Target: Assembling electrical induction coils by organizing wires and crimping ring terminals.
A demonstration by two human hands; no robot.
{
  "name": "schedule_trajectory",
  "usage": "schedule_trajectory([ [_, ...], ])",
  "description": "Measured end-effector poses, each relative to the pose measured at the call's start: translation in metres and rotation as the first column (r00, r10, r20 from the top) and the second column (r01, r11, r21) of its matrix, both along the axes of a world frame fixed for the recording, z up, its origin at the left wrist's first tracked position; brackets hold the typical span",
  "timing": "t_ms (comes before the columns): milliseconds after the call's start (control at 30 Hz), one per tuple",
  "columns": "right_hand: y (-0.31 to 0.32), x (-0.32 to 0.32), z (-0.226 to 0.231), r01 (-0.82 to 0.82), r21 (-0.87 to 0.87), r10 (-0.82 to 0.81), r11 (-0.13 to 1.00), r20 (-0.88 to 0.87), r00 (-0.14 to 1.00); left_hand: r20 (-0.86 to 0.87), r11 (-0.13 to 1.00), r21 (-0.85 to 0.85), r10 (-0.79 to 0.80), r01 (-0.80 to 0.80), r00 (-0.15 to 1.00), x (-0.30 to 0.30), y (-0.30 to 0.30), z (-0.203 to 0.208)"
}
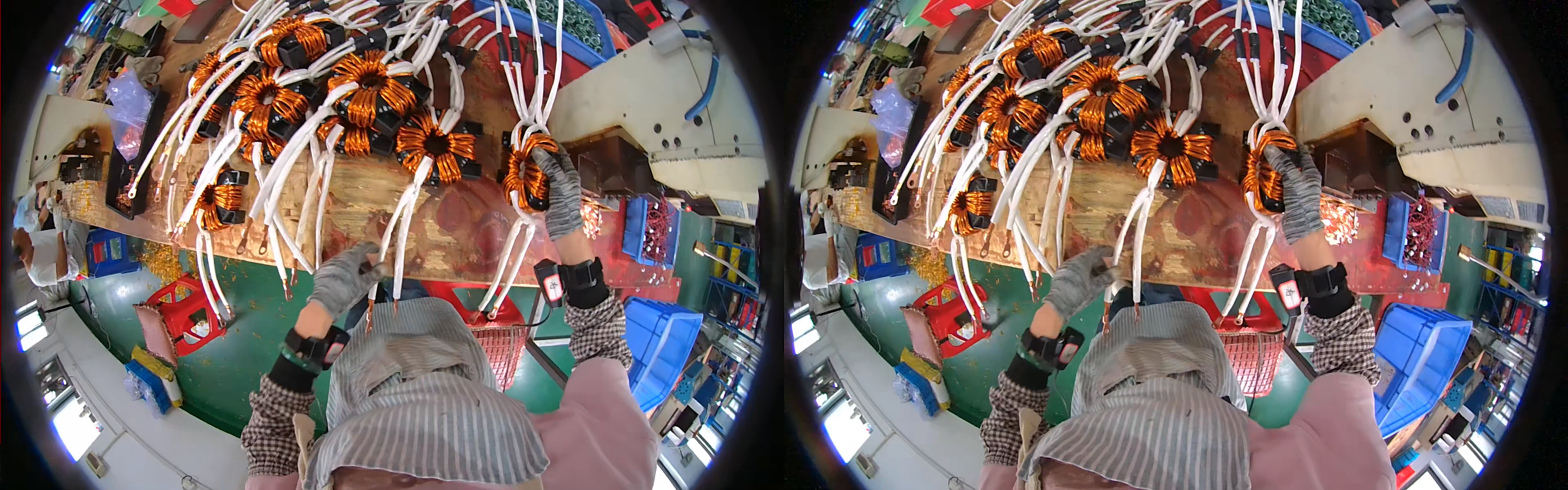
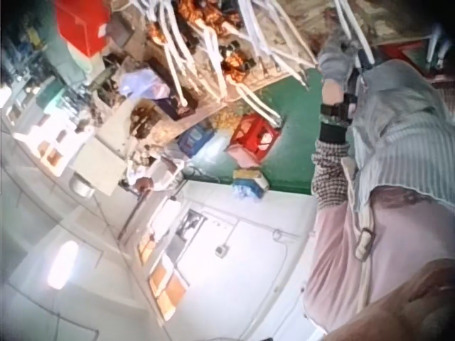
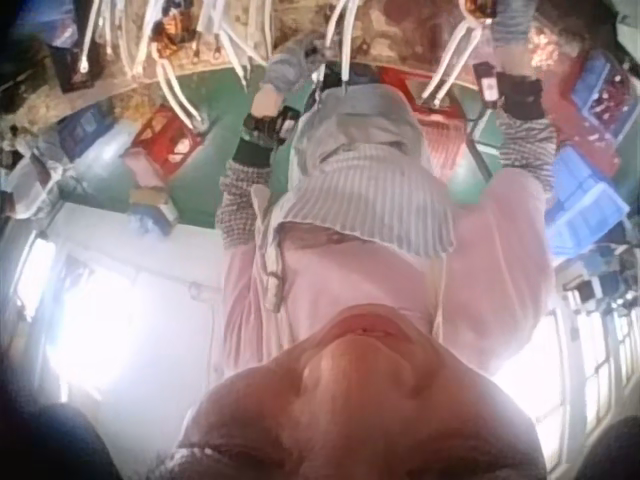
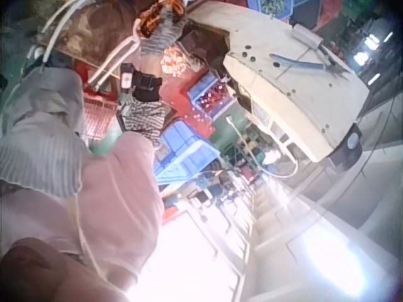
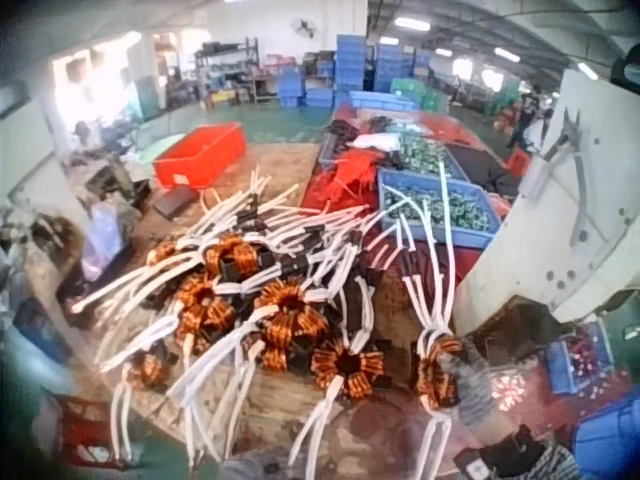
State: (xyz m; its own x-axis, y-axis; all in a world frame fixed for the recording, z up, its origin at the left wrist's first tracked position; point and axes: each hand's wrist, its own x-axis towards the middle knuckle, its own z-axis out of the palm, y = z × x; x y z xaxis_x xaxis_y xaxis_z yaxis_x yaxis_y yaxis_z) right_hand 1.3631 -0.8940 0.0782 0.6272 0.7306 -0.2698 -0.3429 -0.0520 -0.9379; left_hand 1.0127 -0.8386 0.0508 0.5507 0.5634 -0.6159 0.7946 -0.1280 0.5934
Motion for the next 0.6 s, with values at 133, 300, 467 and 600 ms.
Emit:
schedule_trajectory([
  [133, -0.044, -0.014, -0.002, -0.022, 0.039, 0.026, 0.999, -0.084, 0.996, 0.086, 0.993, 0.027, 0.112, -0.115, 0.990, -0.031, -0.022, 0.017],
  [300, -0.068, -0.049, 0.005, -0.016, -0.007, 0.016, 1.000, -0.085, 0.996, 0.250, 0.970, 0.042, 0.222, -0.239, 0.943, -0.034, -0.056, 0.026],
  [467, -0.063, -0.053, -0.005, -0.092, -0.078, 0.084, 0.993, -0.095, 0.992, 0.379, 0.935, -0.345, 0.214, -0.077, 0.900, 0.000, -0.086, 0.022],
  [600, -0.039, -0.061, -0.007, -0.070, -0.195, 0.068, 0.978, -0.016, 0.998, 0.486, 0.857, -0.516, 0.277, 0.016, 0.829, 0.007, -0.127, -0.035],
])
